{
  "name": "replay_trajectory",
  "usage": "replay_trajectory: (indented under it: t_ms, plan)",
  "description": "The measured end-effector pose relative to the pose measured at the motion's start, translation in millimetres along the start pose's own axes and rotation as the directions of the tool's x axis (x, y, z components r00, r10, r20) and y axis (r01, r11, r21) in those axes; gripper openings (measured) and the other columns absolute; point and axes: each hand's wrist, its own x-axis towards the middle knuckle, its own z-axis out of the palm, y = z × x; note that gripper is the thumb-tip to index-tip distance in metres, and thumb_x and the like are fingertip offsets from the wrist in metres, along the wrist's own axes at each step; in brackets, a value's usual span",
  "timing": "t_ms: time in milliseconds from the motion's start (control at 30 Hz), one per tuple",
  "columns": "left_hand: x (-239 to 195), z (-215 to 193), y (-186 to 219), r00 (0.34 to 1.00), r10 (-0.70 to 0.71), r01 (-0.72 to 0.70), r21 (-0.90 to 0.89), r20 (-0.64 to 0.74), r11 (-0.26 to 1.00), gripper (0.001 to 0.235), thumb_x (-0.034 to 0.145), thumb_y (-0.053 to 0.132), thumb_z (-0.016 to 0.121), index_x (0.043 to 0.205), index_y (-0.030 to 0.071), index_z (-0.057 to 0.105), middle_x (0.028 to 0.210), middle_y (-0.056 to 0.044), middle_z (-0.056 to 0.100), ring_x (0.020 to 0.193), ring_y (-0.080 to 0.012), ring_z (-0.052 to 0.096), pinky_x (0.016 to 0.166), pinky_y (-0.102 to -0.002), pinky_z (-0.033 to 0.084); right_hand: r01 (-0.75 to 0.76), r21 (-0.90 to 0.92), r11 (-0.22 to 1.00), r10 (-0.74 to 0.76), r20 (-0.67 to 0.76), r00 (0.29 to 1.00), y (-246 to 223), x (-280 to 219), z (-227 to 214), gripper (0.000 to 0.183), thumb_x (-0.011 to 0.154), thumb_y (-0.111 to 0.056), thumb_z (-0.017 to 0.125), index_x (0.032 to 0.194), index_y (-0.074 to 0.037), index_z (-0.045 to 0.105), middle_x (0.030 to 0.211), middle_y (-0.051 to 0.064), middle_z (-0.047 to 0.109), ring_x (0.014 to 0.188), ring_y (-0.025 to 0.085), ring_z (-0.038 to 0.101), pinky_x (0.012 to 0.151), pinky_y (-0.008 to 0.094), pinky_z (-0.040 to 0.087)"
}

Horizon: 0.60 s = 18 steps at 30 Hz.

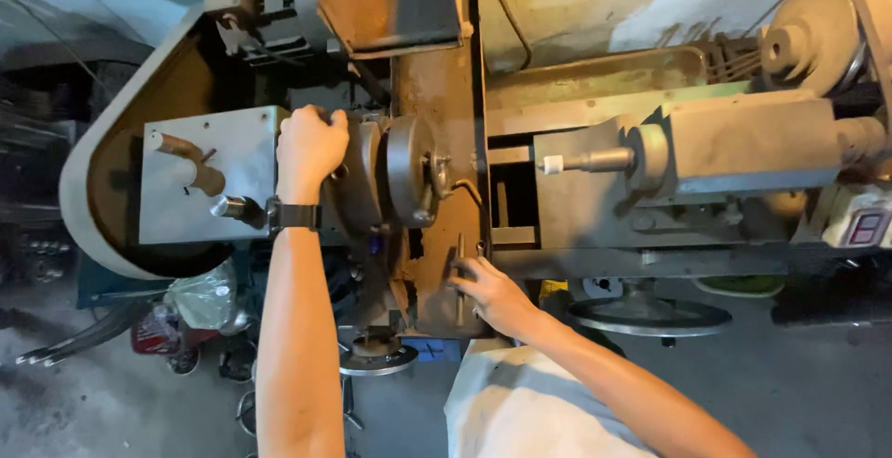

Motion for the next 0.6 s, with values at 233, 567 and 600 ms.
replay_trajectory:
  t_ms: [233, 567, 600]
  plan:
    - [-33.8, -20.3, 13.2, 0.996, 0.035, -0.044, -0.120, -0.081, 0.992, 0.051, 0.096, 0.042, 0.062, 0.119, -0.002, 0.072, 0.103, -0.028, 0.072, 0.098, -0.0497, 0.071, 0.086, -0.060, 0.056, 0.207, -0.468, 0.859, -0.098, 0.248, 0.964, 25.9, 0.3, 40.9, 0.013, 0.091, -0.011, 0.062, 0.080, -0.014, 0.068, 0.099, 0.009, 0.062, 0.094, 0.034, 0.061, 0.069, 0.039, 0.049]
    - [-54.8, -41.8, 20.9, 0.993, 0.108, -0.117, -0.282, -0.048, 0.952, 0.051, 0.098, 0.034, 0.063, 0.119, -0.012, 0.066, 0.104, -0.036, 0.069, 0.100, -0.0534, 0.069, 0.087, -0.062, 0.055, 0.013, -0.802, 0.597, 0.145, 0.124, 0.982, 39.0, 13.5, 66.2, 0.015, 0.083, -0.016, 0.066, 0.095, -0.010, 0.071, 0.087, 0.014, 0.070, 0.086, 0.032, 0.060, 0.069, 0.042, 0.041]
    - [-55.7, -42.6, 20.7, 0.993, 0.107, -0.115, -0.299, -0.044, 0.947, 0.052, 0.097, 0.035, 0.064, 0.119, -0.013, 0.066, 0.104, -0.037, 0.069, 0.100, -0.0536, 0.069, 0.087, -0.062, 0.055, -0.017, -0.804, 0.594, 0.171, 0.106, 0.980, 38.7, 13.2, 67.2, 0.014, 0.082, -0.016, 0.066, 0.094, -0.009, 0.070, 0.086, 0.013, 0.068, 0.085, 0.033, 0.059, 0.068, 0.042, 0.040]
